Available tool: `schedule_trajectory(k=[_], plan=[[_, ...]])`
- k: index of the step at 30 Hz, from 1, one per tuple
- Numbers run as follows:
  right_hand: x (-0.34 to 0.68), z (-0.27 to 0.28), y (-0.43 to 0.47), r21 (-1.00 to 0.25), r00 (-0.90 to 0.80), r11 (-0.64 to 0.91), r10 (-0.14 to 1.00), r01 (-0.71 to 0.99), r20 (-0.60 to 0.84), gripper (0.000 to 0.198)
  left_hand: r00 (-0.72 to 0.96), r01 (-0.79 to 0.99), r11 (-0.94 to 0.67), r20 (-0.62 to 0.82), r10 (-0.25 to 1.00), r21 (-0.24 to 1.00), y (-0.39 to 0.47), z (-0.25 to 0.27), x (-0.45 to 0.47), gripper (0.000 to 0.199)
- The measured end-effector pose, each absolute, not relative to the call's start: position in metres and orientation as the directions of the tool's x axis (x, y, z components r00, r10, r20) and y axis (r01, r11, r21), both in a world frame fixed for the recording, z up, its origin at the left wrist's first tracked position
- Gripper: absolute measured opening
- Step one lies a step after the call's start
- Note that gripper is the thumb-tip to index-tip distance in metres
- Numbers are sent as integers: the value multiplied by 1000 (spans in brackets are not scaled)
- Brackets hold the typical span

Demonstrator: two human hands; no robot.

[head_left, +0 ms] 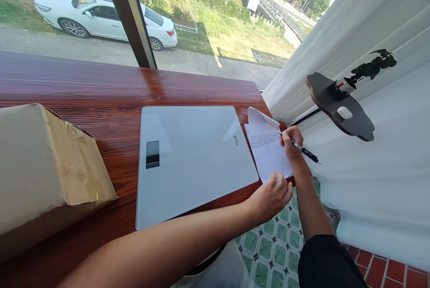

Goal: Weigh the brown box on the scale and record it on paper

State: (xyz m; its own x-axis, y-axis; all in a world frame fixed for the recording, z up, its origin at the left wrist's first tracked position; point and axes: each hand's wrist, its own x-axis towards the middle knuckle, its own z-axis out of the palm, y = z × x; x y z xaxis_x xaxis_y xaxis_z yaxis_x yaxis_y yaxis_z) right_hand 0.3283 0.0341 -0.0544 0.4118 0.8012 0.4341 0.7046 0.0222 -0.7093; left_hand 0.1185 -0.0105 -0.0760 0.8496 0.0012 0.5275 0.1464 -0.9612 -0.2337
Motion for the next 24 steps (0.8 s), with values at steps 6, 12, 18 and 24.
schedule_trajectory(k=[6, 12, 18, 24], plan=[[316, -51, 33, -826, 400, -8, 878, 563, 264, 24, 848, 199, -952, 527, 48, -234, -11, -75, 121, 47], [310, -51, 29, -728, 322, -32, 909, 685, 264, 34, 858, 175, -959, 512, 36, -225, -9, -73, 120, 44], [309, -52, 29, -729, 293, -33, 927, 684, 234, 36, 858, 177, -961, 512, 44, -214, -9, -74, 120, 44], [313, -56, 31, -737, 233, 19, 943, 676, 238, 33, 881, 139, -969, 472, 27, -204, -9, -74, 119, 44]])
